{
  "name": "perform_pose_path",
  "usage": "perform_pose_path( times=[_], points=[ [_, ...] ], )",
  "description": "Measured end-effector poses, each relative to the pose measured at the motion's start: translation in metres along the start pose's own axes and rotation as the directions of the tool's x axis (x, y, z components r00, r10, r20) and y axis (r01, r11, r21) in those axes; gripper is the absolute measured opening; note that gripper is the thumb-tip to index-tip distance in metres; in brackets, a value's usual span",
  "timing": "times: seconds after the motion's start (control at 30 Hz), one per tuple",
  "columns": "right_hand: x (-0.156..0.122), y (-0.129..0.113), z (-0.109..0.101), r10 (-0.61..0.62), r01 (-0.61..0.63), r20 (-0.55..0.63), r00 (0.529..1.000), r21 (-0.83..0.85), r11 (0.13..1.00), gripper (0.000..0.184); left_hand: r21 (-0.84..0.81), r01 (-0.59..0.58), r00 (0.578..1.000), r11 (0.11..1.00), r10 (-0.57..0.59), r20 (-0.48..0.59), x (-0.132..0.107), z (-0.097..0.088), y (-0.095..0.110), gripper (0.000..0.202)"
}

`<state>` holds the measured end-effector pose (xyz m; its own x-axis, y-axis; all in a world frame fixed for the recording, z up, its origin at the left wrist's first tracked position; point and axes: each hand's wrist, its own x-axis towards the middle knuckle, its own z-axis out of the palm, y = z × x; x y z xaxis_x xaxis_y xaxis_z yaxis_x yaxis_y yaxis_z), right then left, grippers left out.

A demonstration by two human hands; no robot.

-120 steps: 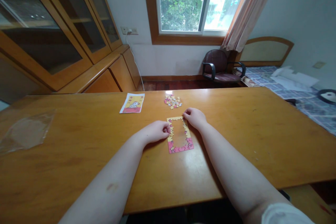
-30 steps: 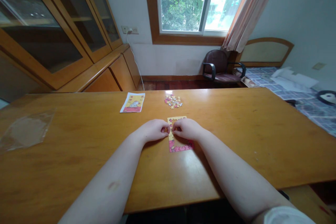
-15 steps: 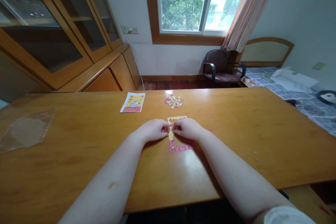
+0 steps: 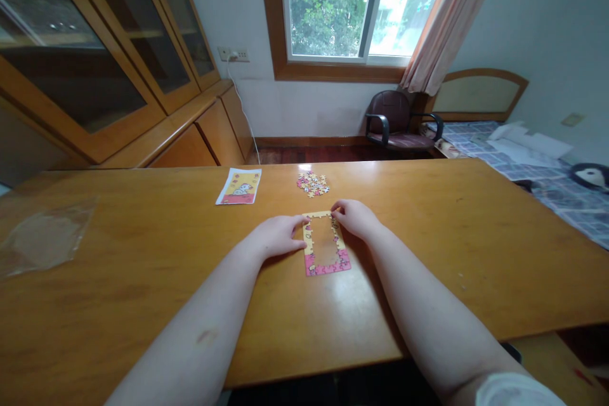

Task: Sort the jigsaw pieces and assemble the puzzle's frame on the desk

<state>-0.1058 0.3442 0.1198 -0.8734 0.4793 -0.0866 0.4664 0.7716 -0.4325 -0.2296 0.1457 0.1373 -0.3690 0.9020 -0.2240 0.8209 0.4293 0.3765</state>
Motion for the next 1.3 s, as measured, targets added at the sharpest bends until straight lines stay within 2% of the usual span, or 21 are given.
perform_pose_path(
  times=[0.33, 0.5, 0.63, 0.73, 0.87, 1.13, 1.3],
  points=[
    [0.005, 0.005, 0.005, 0.016, -0.016, -0.003, 1.000, 0.044, 0.999, 0.020, -0.004, 0.039, 0.998, 0.999, -0.039, -0.040, 0.001, 0.001, -0.001, 0.056],
    [0.004, 0.003, 0.004, 0.029, -0.028, -0.011, 1.000, 0.031, 0.999, 0.019, -0.013, 0.015, 0.999, 1.000, -0.016, -0.042, 0.001, 0.001, 0.000, 0.055],
    [0.004, 0.002, 0.004, 0.021, -0.020, -0.037, 0.999, 0.022, 1.000, 0.018, 0.000, -0.016, 0.991, 1.000, 0.016, -0.133, 0.002, 0.001, 0.001, 0.049],
    [0.005, 0.002, 0.005, -0.004, 0.005, -0.054, 0.999, 0.021, 1.000, 0.020, 0.025, -0.048, 0.979, 0.999, 0.052, -0.199, 0.003, 0.004, -0.002, 0.053],
    [0.005, 0.002, 0.006, -0.015, 0.016, -0.042, 0.999, 0.020, 1.000, 0.018, 0.048, -0.054, 0.984, 0.997, 0.062, -0.169, 0.005, 0.009, -0.006, 0.062],
    [0.003, -0.001, 0.004, -0.009, 0.010, -0.040, 0.999, 0.008, 1.000, 0.018, 0.047, -0.077, 0.987, 0.996, 0.083, -0.138, 0.005, 0.011, -0.004, 0.067],
    [0.005, 0.001, 0.006, -0.017, 0.018, -0.057, 0.998, 0.018, 1.000, 0.019, 0.037, -0.091, 0.980, 0.995, 0.096, -0.174, 0.006, 0.010, -0.005, 0.057]
  ],
)
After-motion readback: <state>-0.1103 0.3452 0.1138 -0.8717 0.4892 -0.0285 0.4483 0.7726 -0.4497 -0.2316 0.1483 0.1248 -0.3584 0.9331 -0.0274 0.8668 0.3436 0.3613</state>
